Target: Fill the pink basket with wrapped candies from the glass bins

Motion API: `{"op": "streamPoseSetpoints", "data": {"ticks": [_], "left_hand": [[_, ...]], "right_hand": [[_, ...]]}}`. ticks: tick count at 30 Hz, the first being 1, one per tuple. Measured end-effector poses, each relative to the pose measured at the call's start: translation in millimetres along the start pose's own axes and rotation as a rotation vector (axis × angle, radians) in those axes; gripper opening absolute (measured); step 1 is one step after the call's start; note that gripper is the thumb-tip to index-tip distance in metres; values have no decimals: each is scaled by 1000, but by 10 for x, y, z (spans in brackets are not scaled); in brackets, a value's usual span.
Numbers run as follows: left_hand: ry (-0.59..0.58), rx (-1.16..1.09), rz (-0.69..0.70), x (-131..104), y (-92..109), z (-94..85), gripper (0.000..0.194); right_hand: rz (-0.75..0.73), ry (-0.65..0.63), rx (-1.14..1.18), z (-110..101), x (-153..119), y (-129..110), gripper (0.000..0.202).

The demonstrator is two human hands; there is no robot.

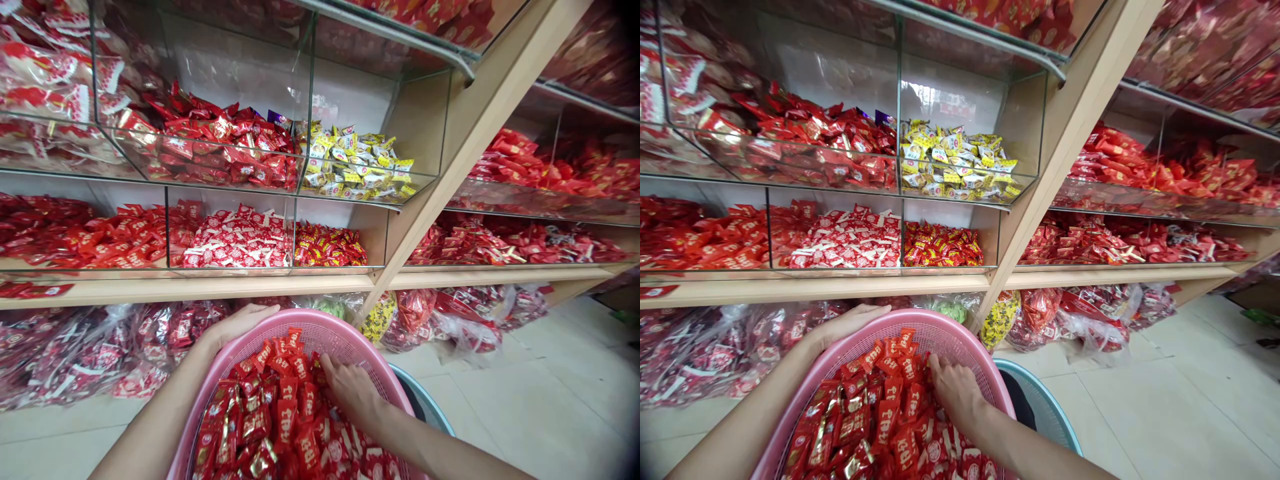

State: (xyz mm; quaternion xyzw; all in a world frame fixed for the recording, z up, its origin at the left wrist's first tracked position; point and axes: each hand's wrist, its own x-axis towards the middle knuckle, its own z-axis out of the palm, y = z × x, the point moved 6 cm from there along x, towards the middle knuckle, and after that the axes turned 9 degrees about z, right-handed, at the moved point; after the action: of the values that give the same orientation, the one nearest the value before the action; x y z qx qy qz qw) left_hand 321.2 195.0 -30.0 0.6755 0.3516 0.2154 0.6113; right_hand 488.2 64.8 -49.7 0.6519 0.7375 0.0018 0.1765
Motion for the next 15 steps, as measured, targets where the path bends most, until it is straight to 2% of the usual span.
{"op": "streamPoseSetpoints", "data": {"ticks": [5, 10, 15], "left_hand": [[5, 25, 12, 5, 12, -7, 50], [14, 49, 10, 2, 27, -19, 49], [1, 43, 7, 1, 12, -12, 49]], "right_hand": [[-16, 27, -63, -10, 34, -24, 56], [6, 38, -32, -3, 50, 7, 42], [6, 55, -26, 18, 61, 42, 36]]}}
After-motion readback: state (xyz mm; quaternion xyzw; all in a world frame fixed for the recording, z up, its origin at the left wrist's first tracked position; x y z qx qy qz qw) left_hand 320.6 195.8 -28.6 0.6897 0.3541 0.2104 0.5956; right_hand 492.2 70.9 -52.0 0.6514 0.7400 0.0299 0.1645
